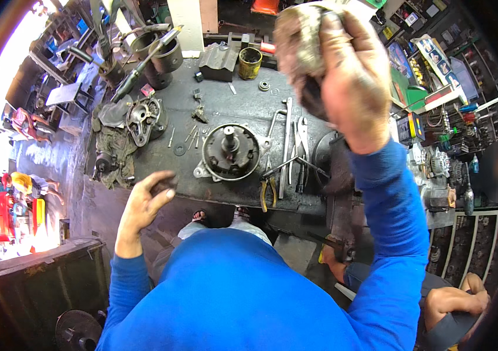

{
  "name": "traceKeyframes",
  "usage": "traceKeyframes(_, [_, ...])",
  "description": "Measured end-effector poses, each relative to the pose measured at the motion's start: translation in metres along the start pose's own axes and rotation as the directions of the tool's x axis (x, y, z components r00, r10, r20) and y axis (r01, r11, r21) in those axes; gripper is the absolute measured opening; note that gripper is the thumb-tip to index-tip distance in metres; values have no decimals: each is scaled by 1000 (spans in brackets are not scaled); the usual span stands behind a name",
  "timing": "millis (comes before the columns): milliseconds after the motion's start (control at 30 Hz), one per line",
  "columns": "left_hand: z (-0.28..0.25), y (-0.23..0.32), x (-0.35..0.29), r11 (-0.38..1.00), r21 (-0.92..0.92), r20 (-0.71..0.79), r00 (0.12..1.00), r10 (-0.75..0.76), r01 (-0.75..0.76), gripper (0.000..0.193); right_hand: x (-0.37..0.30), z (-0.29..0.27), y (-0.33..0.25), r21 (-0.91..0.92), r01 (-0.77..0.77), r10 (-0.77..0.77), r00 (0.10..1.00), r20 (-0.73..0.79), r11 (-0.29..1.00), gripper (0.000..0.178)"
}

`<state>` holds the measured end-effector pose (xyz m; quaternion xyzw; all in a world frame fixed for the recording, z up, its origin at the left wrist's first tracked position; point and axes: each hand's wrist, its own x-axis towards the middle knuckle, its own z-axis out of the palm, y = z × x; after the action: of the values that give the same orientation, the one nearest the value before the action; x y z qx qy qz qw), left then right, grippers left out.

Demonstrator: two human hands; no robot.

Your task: The person handles a metal mechanical housing, moves to a bench grinder to grind its edges, then returns to the workbench to wipe the part with a cloth. The person also retrieves a small metal ring and uses pliers to manipulate it before placing it on the workbench.

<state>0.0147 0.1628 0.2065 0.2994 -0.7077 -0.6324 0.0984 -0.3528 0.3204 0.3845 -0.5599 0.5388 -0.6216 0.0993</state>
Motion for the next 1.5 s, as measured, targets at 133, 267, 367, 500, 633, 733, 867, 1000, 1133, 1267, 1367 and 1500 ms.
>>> traceKeyframes(133, [7, 2, 32, 834, 395, 6, 909, 418, -386, 48, 0, 75, -5, -513, 457, -74, 794, 603, 727, 18])
traceKeyframes(267, [25, -6, 64, 775, 476, 34, 889, 456, -416, 85, -26, 132, 5, -659, 667, 410, 524, 747, 348, 18])
traceKeyframes(367, [40, -11, 93, 759, 430, 109, 862, 494, -489, 106, -24, 143, 11, -687, 683, 561, 477, 677, 247, 16])
traceKeyframes(500, [62, -17, 117, 739, 377, 108, 819, 563, -558, 113, -20, 159, 25, -589, 791, 604, 390, 695, 166, 15])
traceKeyframes(633, [66, -24, 124, 803, 263, 47, 839, 543, -534, 106, -26, 184, 37, -601, 796, 818, 294, 494, 76, 15])
traceKeyframes(733, [64, -26, 123, 830, 225, 59, 858, 511, -510, 105, -25, 199, 40, -612, 789, 862, 279, 423, 45, 15])
traceKeyframes(867, [62, -27, 122, 859, 207, 74, 883, 463, -468, 106, -4, 189, 59, -747, 653, 925, 196, 327, 126, 26])
traceKeyframes(1000, [61, -26, 119, 868, 243, 97, 901, 423, -433, 107, 31, 141, 106, -928, 351, 989, 41, 145, 122, 42])
traceKeyframes(1133, [60, -25, 119, 874, 271, 128, 915, 383, -404, 108, 56, 92, 88, -846, -533, 941, 287, -181, 0, 36])
traceKeyframes(1267, [60, -27, 121, 874, 235, 131, 905, 406, -426, 107, 48, 135, 44, -850, -450, 721, 681, -127, 275, 34])
traceKeyframes(1367, [61, -29, 121, 860, 239, 100, 893, 439, -450, 103, 16, 172, -1, -937, 291, 904, 318, 287, 195, 36])
traceKeyframes(1500, [65, -32, 121, 843, 217, 39, 867, 496, -492, 106, -10, 181, 8, -707, 703, 861, 312, 402, 76, 30])
